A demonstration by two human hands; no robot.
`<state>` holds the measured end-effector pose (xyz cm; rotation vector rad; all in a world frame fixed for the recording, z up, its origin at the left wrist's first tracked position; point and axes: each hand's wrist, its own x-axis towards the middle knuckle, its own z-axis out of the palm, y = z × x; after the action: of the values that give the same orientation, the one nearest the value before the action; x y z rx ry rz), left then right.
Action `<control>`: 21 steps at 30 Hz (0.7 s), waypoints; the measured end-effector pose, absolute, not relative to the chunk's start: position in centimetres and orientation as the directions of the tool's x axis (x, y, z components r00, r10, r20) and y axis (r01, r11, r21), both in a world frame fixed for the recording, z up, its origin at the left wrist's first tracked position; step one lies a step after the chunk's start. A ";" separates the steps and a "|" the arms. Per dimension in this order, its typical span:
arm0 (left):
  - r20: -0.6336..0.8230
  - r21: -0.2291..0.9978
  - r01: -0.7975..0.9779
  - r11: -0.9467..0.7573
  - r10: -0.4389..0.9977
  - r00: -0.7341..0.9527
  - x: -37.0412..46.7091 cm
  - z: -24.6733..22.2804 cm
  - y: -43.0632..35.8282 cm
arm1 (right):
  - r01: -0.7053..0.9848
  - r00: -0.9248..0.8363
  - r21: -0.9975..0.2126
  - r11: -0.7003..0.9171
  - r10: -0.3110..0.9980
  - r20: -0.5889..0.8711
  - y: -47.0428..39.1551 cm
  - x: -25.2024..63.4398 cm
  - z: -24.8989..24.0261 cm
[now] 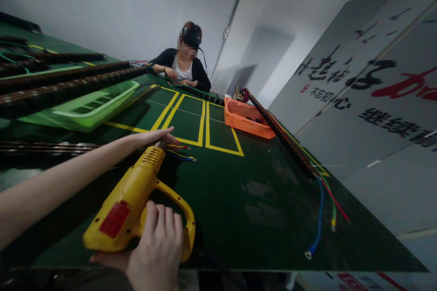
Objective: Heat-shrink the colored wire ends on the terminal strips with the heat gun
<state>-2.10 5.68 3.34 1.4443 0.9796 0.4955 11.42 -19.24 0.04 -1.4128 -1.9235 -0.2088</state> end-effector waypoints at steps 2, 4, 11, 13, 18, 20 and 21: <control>-0.275 0.953 0.261 0.153 0.796 0.539 -2.1 3.2 5.6 | 0.874 -0.103 -0.313 0.373 0.770 0.630 -19.1 11.8 0.0; -0.282 0.955 0.245 0.168 0.771 0.571 -2.2 3.1 5.6 | 0.874 -0.060 -0.341 0.346 0.773 0.632 -18.8 12.3 -0.1; -0.219 0.975 0.185 0.126 0.715 0.665 -2.2 3.3 5.4 | 0.932 0.028 -0.304 0.197 0.798 0.602 -17.9 15.0 -0.1; -0.215 0.975 0.189 0.120 0.739 0.639 -2.2 3.2 5.5 | 0.941 0.014 -0.277 0.192 0.799 0.601 -17.9 15.5 -0.1; -0.201 0.978 0.178 0.110 0.732 0.651 -2.1 2.8 5.9 | 0.918 -0.032 -0.294 0.266 0.789 0.613 -18.8 15.7 0.0; -0.208 0.977 0.178 0.121 0.744 0.634 -2.1 2.7 6.0 | 0.899 -0.085 -0.283 0.334 0.768 0.635 -19.4 15.6 0.2; -0.209 0.976 0.182 0.120 0.754 0.623 -2.1 2.6 6.1 | 0.890 -0.114 -0.273 0.366 0.757 0.644 -19.6 15.5 0.3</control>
<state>-2.14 6.13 2.61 1.4219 0.8502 0.5018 15.47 -19.65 0.33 -1.4279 -1.9041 -0.2329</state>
